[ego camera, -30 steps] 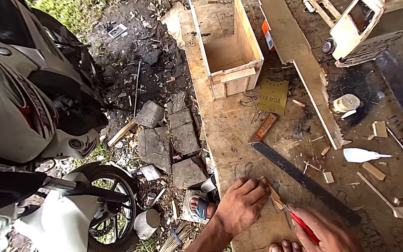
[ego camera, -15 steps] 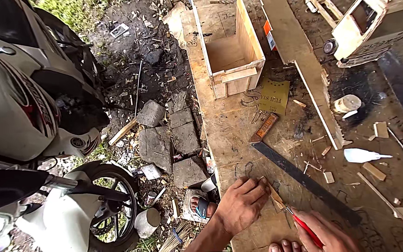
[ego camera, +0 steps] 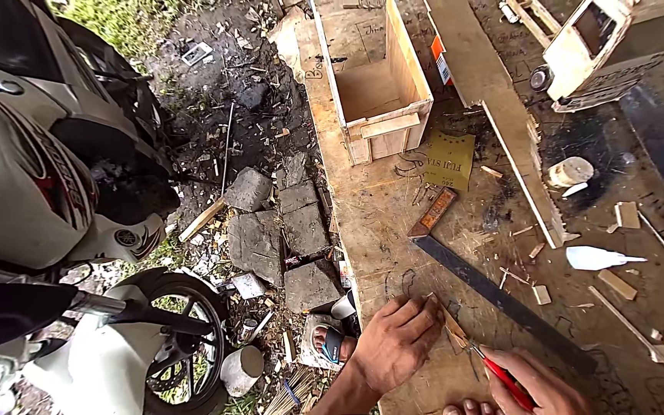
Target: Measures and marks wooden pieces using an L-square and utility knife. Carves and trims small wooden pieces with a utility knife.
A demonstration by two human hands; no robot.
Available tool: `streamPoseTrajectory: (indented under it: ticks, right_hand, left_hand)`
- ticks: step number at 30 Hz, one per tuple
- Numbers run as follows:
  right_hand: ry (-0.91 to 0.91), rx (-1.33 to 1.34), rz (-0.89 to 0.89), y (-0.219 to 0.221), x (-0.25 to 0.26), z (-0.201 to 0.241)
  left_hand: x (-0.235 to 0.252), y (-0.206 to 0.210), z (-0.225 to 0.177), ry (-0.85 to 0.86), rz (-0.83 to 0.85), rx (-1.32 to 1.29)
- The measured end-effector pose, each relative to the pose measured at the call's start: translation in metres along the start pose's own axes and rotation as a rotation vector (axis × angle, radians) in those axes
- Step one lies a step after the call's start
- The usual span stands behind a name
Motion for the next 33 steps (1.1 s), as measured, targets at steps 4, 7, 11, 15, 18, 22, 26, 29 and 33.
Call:
streamPoseTrajectory:
  ticks: [4,7,11,15,18,22,26,29,33]
  right_hand:
    - [-0.016,0.024,-0.033,0.003,0.000,-0.004]
    - [-0.001,0.040,-0.022,0.003,0.001,-0.004]
    - [-0.001,0.045,-0.026,0.003,0.001,-0.003]
    - [-0.041,0.058,-0.069,0.006,0.000,-0.008]
    - [-0.063,0.069,-0.112,0.008,-0.002,-0.009]
    - [-0.086,0.077,-0.189,0.002,0.004,0.002]
    - [-0.048,0.015,-0.125,0.004,0.023,0.006]
    - [-0.052,0.011,-0.121,0.008,0.027,0.007]
    - [-0.056,0.000,-0.125,0.009,0.027,0.010]
  left_hand:
    - [-0.002,-0.002,-0.004,0.025,0.038,0.044]
    - [-0.004,-0.003,-0.004,0.069,0.115,0.118]
    - [-0.005,-0.007,-0.001,0.126,0.182,0.144]
    - [-0.004,-0.007,-0.004,0.109,0.186,0.179]
    - [-0.005,-0.005,-0.007,0.093,0.176,0.185]
    - [-0.008,-0.002,-0.008,0.104,0.168,0.109]
    - [-0.007,-0.001,-0.007,0.112,0.140,0.035]
    - [-0.007,-0.001,-0.007,0.113,0.116,0.027]
    - [-0.007,-0.001,-0.007,0.107,0.101,0.017]
Point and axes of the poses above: each hand's wrist, its own x-axis towards the middle knuckle, its own y-axis out of the palm, z = x × y, the point moved 3 cm from there along x, towards the middle knuckle, and after that the axes turned 8 degrees about z, right-handed, at the moved point
